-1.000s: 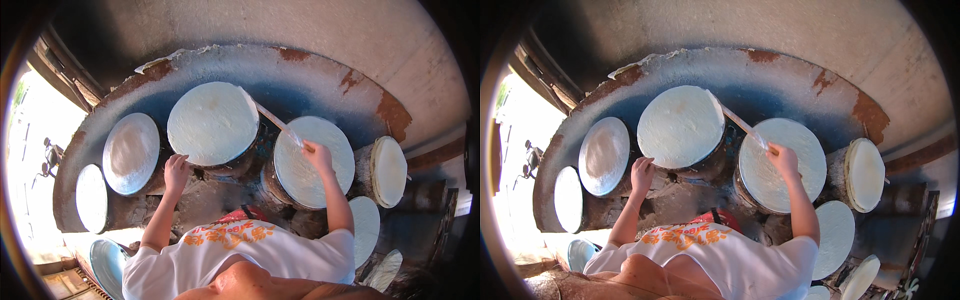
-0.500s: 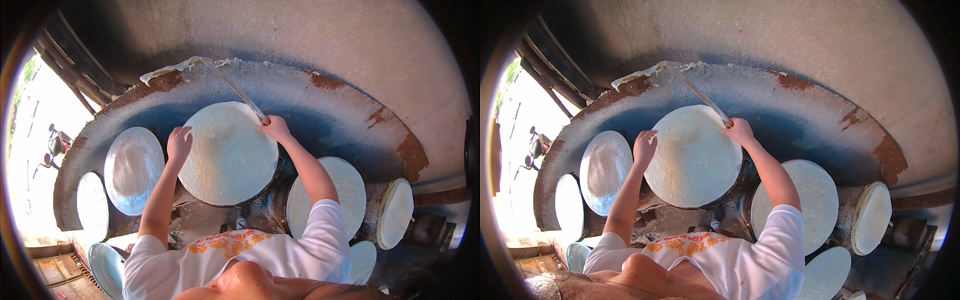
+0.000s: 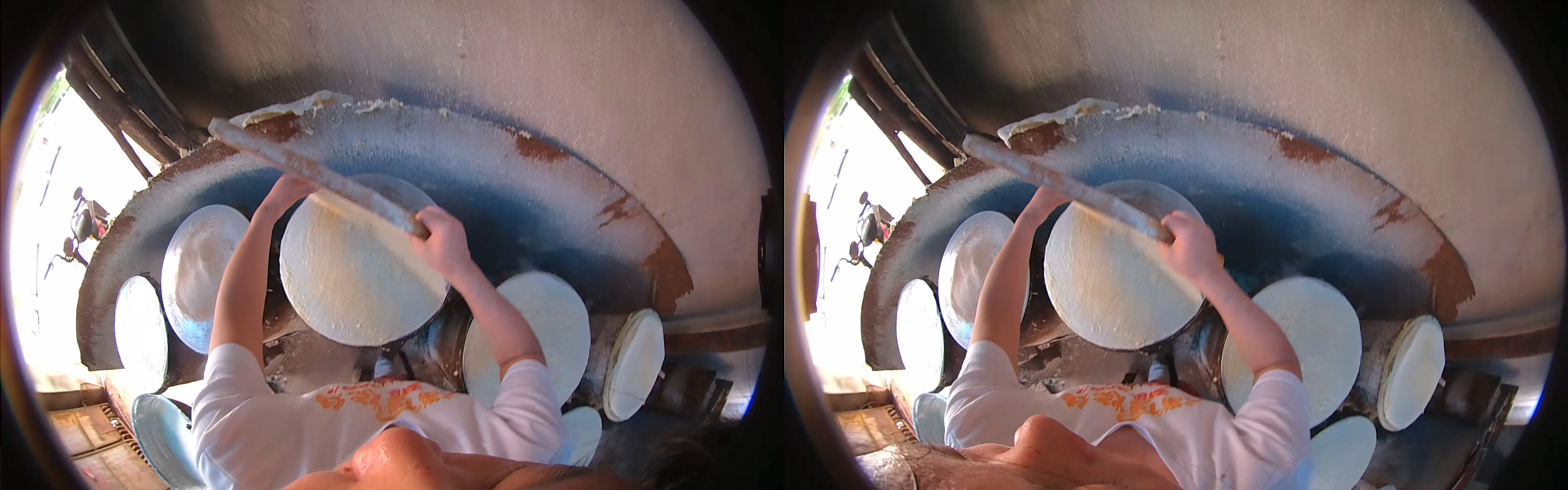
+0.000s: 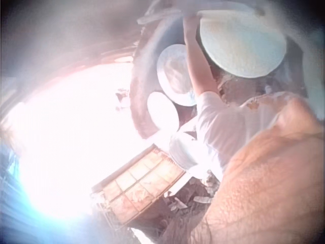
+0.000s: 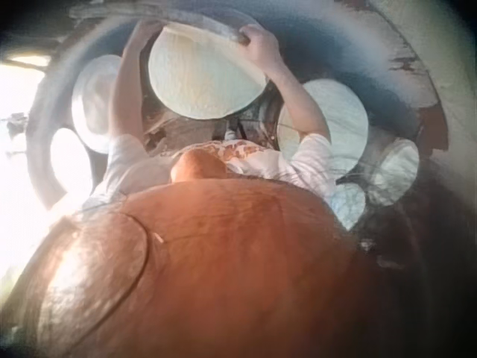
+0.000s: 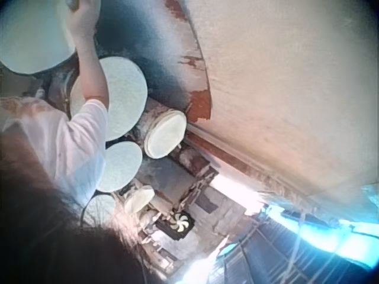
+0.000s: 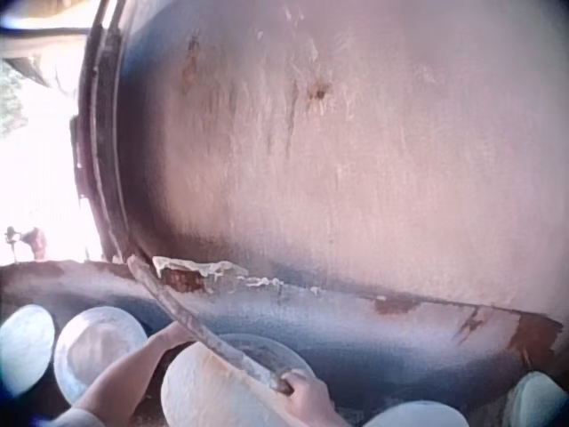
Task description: The person ladles batter onto several circular hot plates, spreads it into thin circles with a small tool, and uses a stick to flip and remove the cooked crepes.
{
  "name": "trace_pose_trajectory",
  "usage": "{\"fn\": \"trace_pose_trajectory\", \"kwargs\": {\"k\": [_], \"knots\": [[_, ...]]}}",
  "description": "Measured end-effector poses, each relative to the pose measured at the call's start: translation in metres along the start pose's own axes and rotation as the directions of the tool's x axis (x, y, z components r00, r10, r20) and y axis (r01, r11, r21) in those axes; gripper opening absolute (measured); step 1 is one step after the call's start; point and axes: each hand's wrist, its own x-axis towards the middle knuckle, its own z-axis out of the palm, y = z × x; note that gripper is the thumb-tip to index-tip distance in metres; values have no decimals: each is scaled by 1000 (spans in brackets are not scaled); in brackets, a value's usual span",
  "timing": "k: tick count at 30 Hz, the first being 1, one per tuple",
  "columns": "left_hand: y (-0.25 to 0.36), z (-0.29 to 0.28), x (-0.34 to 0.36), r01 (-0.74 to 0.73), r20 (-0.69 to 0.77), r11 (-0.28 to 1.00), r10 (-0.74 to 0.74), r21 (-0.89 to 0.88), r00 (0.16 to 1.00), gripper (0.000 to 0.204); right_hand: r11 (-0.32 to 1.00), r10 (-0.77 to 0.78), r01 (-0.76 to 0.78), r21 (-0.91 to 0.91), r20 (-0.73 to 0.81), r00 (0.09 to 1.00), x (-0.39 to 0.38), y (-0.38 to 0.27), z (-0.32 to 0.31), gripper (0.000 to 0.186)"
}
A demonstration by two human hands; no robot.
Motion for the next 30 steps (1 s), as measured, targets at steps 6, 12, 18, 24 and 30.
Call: {"fn": "trace_pose_trajectory", "kwargs": {"k": [6,12,18,24,30], "knots": [[45,-20,-80,-137,-146,967,107,-215,983,9,989,-28,37,144,-67,997,-11,-43,-15,19],[134,-9,-159,-485,-236,868,496,109,835,10,943,-38,64,327,-88,995,-50,-68,-43,20],[209,18,-232,-443,-240,782,577,439,781,13,870,77,25,493,-185,980,-105,-97,-60,18],[281,37,-274,-589,-109,622,729,516,675,10,872,94,81,483,-327,940,-169,-151,-90,14],[390,164,-225,-573,147,685,576,450,804,15,763,558,-301,573,-347,754,-260,-137,-196,21]]}}
